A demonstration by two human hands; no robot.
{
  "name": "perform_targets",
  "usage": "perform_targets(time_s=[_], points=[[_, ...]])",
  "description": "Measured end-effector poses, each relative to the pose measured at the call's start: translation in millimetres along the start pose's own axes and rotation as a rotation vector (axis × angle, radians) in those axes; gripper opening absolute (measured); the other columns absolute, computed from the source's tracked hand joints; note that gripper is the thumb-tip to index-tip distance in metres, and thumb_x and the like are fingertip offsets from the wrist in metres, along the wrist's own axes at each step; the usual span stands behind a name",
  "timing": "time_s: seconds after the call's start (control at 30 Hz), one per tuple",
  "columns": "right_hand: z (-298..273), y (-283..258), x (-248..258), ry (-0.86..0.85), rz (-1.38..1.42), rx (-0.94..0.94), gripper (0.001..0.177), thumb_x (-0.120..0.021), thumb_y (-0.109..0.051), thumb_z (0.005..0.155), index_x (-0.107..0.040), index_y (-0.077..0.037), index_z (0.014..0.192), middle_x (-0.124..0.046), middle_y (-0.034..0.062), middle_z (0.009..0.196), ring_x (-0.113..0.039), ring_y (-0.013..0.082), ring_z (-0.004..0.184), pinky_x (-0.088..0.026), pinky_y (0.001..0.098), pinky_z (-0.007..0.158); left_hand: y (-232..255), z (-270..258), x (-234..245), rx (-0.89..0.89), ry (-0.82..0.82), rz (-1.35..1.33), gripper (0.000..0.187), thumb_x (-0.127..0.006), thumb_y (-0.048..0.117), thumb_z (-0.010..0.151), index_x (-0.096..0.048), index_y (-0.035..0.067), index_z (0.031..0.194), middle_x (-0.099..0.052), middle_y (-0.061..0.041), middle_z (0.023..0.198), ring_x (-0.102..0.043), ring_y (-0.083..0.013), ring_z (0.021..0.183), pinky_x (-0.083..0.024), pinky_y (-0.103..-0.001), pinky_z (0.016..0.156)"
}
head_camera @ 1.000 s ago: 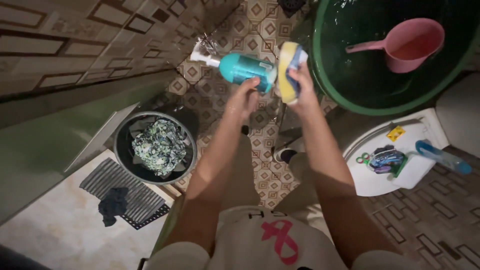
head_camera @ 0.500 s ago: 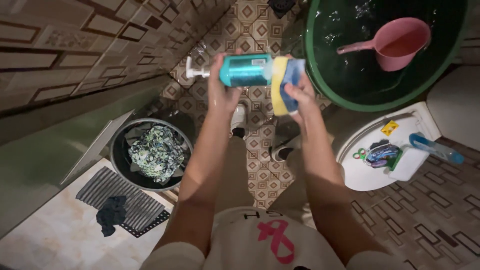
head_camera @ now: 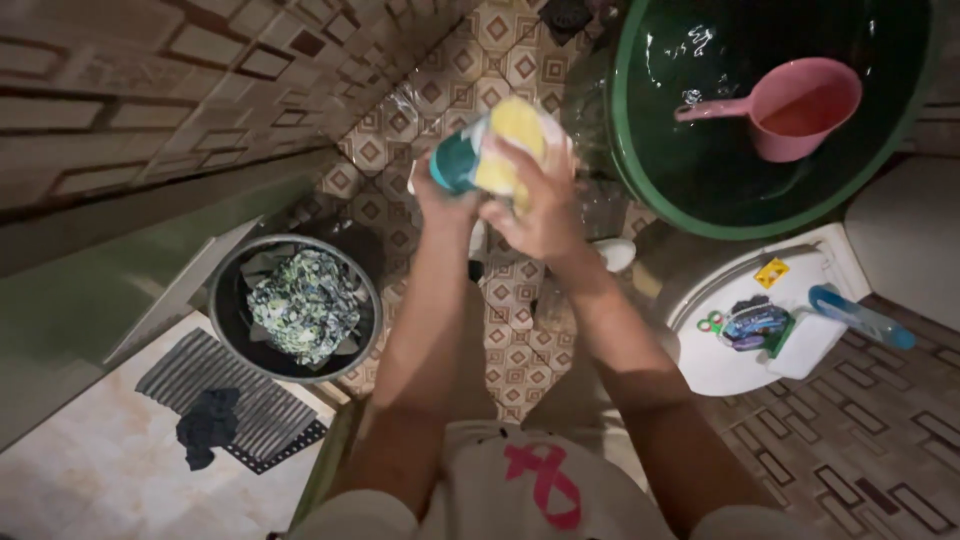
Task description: Cleaning a bathroom area, including applying soap to a sponge and rinsing surfaces.
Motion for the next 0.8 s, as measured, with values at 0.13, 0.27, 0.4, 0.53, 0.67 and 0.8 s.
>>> perform_targets(time_s=[0.13, 0.27, 0.4, 0.53, 0.67, 0.8], points=[[-5.0, 33.6, -17.5, 0.004, 0.133, -0.230, 0.044, -0.066, -0.019, 0.094, -0.064, 0.002, 0.132, -0.049, 0.0273, 0.144, -0.050, 0.0432, 0.135, -0.038, 0.0485, 0.120, -1.9, -16.4, 1.1, 0.036, 0.244, -0.218, 0.050, -0.034, 0.037, 0.092, -0.062, 0.001, 0.112, -0.067, -0.020, 0.118, -0.060, -0.0417, 0.117, -0.045, -0.061, 0.107], [-20.6, 26.2, -22.8, -0.003, 0.050, -0.316, 0.038, -0.065, -0.011, 0.089, -0.063, 0.002, 0.125, -0.053, 0.0234, 0.143, -0.055, 0.0395, 0.134, -0.042, 0.0494, 0.119, -0.5, -17.4, -1.6, -0.005, 0.152, -0.281, 0.052, -0.034, 0.035, 0.095, -0.061, -0.003, 0.119, -0.065, -0.022, 0.125, -0.060, -0.0428, 0.122, -0.044, -0.061, 0.112], [-35.0, 35.1, -30.2, 0.011, 0.033, -0.082, 0.031, -0.066, 0.000, 0.090, -0.067, 0.002, 0.120, -0.051, 0.0217, 0.143, -0.052, 0.0363, 0.136, -0.041, 0.0472, 0.120, 4.1, -29.5, -14.8, -0.003, 0.265, -0.238, 0.052, -0.035, 0.039, 0.088, -0.063, 0.007, 0.117, -0.066, -0.020, 0.124, -0.060, -0.0422, 0.120, -0.043, -0.060, 0.108], [-38.0, 43.4, -29.1, 0.137, 0.290, -0.146, 0.041, -0.064, 0.004, 0.094, -0.052, 0.004, 0.133, -0.042, 0.0226, 0.147, -0.047, 0.0336, 0.139, -0.043, 0.0430, 0.119, -7.7, -22.7, 18.2, -0.003, 0.138, -0.243, 0.051, -0.047, 0.037, 0.083, -0.064, 0.003, 0.117, -0.067, -0.019, 0.127, -0.060, -0.0408, 0.124, -0.042, -0.062, 0.111], [-51.6, 66.2, -27.9, 0.088, 0.357, -0.229, 0.042, -0.056, 0.002, 0.093, -0.056, 0.001, 0.135, -0.050, 0.0174, 0.142, -0.054, 0.0278, 0.133, -0.044, 0.0410, 0.116, 11.9, -33.7, 12.8, -0.059, 0.030, -0.264, 0.044, -0.063, 0.033, 0.075, -0.066, 0.008, 0.110, -0.068, -0.018, 0.121, -0.061, -0.0387, 0.122, -0.042, -0.061, 0.113], [-55.0, 74.2, -13.0, 0.151, 0.605, -0.492, 0.041, -0.046, -0.009, 0.100, -0.055, -0.004, 0.140, -0.058, 0.0163, 0.133, -0.061, 0.0250, 0.116, -0.050, 0.0375, 0.102, 18.2, -44.0, -16.8, -0.016, -0.233, -0.272, 0.047, -0.068, 0.030, 0.076, -0.064, 0.008, 0.118, -0.069, -0.011, 0.123, -0.062, -0.0320, 0.126, -0.043, -0.057, 0.121]])
Point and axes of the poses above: each hand's wrist, its own z-axis towards the middle knuckle, its own x-axis out of the back of the hand, y = z × x, the point moved 3 cm from there along z, towards the middle knuckle
